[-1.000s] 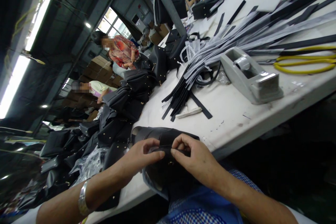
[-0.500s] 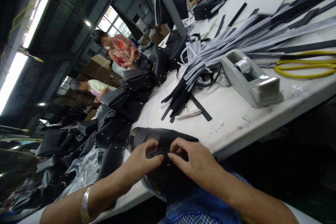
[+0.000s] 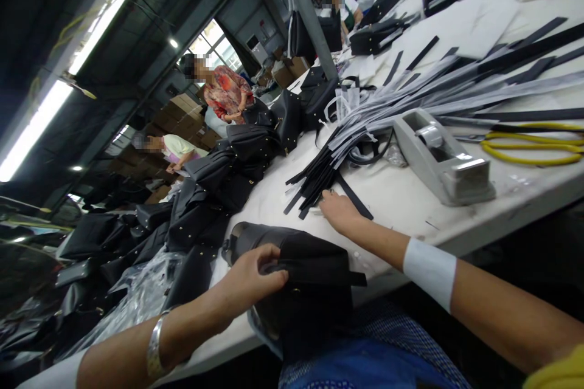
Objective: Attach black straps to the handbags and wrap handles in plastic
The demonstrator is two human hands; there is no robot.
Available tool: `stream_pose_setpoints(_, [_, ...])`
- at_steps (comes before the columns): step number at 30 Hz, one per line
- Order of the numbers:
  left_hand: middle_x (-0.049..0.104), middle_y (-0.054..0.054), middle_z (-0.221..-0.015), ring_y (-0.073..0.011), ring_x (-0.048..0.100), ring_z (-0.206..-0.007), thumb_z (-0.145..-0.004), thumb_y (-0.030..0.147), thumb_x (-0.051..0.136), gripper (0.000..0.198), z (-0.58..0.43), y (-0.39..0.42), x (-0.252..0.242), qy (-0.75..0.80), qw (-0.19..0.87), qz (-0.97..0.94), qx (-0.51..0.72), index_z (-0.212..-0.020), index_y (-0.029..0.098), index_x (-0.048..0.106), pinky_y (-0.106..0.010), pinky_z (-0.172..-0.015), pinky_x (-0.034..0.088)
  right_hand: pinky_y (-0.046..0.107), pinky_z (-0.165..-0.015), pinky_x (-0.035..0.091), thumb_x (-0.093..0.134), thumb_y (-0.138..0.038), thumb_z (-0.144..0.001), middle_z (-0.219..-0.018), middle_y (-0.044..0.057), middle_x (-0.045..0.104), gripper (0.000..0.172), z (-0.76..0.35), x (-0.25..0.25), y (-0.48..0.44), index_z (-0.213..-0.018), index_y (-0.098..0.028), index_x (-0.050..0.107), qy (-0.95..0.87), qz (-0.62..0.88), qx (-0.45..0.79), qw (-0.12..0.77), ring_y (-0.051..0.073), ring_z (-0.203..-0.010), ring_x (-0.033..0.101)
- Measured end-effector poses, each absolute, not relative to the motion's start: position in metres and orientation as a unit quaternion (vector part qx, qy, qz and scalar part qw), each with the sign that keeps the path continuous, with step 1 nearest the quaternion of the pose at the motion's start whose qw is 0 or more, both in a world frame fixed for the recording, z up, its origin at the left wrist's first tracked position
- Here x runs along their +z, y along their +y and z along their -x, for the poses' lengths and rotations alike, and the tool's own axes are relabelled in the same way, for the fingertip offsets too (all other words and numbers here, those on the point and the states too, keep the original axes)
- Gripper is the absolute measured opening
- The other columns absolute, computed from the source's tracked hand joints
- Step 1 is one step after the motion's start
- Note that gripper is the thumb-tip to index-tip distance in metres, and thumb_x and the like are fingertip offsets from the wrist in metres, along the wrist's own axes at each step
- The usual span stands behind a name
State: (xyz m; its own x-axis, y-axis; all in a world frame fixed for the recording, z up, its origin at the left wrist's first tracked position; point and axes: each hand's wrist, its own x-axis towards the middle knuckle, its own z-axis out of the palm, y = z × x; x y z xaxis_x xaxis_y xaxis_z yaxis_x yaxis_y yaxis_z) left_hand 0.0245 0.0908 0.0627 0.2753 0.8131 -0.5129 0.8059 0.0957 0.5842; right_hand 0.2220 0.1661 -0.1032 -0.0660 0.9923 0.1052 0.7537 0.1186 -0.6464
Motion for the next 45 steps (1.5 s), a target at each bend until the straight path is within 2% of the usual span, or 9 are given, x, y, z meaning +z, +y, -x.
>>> stream_pose_setpoints(4, [0.062,-0.001,-0.078,-0.0164,0.056,-0.075,-0.072,0.024,0.064,0.021,-0.024,0.091,0.061,0.604,0.429,-0.672,0.002,-0.09,0.014,0.064,-0.024,-0.063,0.041,0.037,-0.085,0.052,0.064,-0.023,-0.093,-0.1,0.009,0.069,0.009,-0.24,-0.087,0.152,-0.091,-0.014,0.065,-0.656,0.627,0.252,0.337,0.023,-0.093,0.067])
stream_pose_setpoints(8, [0.066,-0.003,-0.082,-0.018,0.059,-0.078,-0.071,0.023,0.064,0.023,-0.025,0.092,0.06,0.597,0.439,-0.671,0.014,-0.091,0.013,0.065,-0.025,-0.065,0.044,0.026,-0.069,0.052,0.034,-0.043,-0.105,-0.092,0.006,0.069,0.035,-0.257,-0.061,0.106,-0.113,-0.019,0.058,-0.554,0.589,0.335,0.483,0.018,-0.081,0.067])
stream_pose_setpoints(10, [0.067,-0.004,-0.083,-0.0195,0.061,-0.081,-0.07,0.023,0.064,0.024,-0.025,0.092,0.059,0.593,0.434,-0.678,0.016,-0.091,0.013,0.066,-0.025,-0.067,0.045,0.021,-0.059,0.049,0.047,-0.049,-0.1,-0.087,0.002,0.065,0.032,-0.256,-0.049,0.076,-0.106,-0.021,0.059,-0.409,0.486,0.46,0.621,0.013,-0.069,0.061])
stream_pose_setpoints(12, [0.068,-0.004,-0.084,-0.0204,0.062,-0.082,-0.07,0.024,0.065,0.024,-0.025,0.092,0.059,0.596,0.431,-0.677,0.015,-0.091,0.013,0.067,-0.026,-0.067,0.046,0.015,-0.044,0.036,0.068,-0.047,-0.089,-0.071,-0.004,0.055,0.029,-0.248,-0.042,0.048,-0.091,-0.021,0.058,-0.293,0.397,0.553,0.672,0.006,-0.051,0.044])
stream_pose_setpoints(14, [0.069,-0.004,-0.085,-0.0207,0.063,-0.082,-0.07,0.024,0.065,0.026,-0.025,0.092,0.059,0.595,0.441,-0.672,0.017,-0.094,0.013,0.067,-0.026,-0.067,0.047,0.014,-0.037,0.021,0.074,-0.047,-0.085,-0.062,-0.008,0.045,0.033,-0.236,-0.037,0.026,-0.082,-0.021,0.054,-0.255,0.357,0.61,0.66,0.003,-0.043,0.027])
stream_pose_setpoints(16, [0.07,-0.005,-0.086,-0.0209,0.064,-0.083,-0.071,0.025,0.065,0.027,-0.025,0.092,0.058,0.592,0.449,-0.669,0.019,-0.094,0.013,0.067,-0.026,-0.068,0.047,0.015,-0.035,0.016,0.071,-0.05,-0.087,-0.06,-0.009,0.044,0.035,-0.224,-0.035,0.009,-0.08,-0.021,0.053,-0.262,0.344,0.641,0.634,0.003,-0.041,0.023])
stream_pose_setpoints(26, [0.073,-0.01,-0.095,-0.0243,0.066,-0.089,-0.069,0.023,0.063,0.031,-0.025,0.091,0.058,0.577,0.443,-0.687,0.015,-0.097,0.01,0.067,-0.029,-0.074,0.049,0.021,-0.046,0.031,0.058,-0.053,-0.095,-0.063,-0.005,0.049,0.034,-0.185,-0.033,-0.005,-0.081,-0.022,0.056,-0.417,0.455,0.539,0.574,0.009,-0.052,0.04])
stream_pose_setpoints(40, [0.074,-0.01,-0.099,-0.0245,0.066,-0.095,-0.076,0.023,0.067,0.029,-0.018,0.087,0.058,0.564,0.439,-0.699,0.023,-0.102,0.01,0.068,-0.03,-0.079,0.05,0.023,-0.045,0.029,0.054,-0.052,-0.097,-0.064,-0.004,0.048,0.036,-0.177,-0.036,-0.006,-0.078,-0.022,0.055,-0.424,0.475,0.518,0.572,0.01,-0.05,0.036])
stream_pose_setpoints(45, [0.073,-0.008,-0.094,-0.0231,0.067,-0.089,-0.073,0.018,0.064,0.027,-0.021,0.087,0.056,0.569,0.446,-0.69,0.035,-0.099,0.01,0.066,-0.029,-0.075,0.05,0.024,-0.047,0.032,0.056,-0.051,-0.096,-0.064,-0.003,0.052,0.035,-0.177,-0.03,-0.01,-0.076,-0.022,0.055,-0.443,0.489,0.498,0.563,0.012,-0.053,0.043])
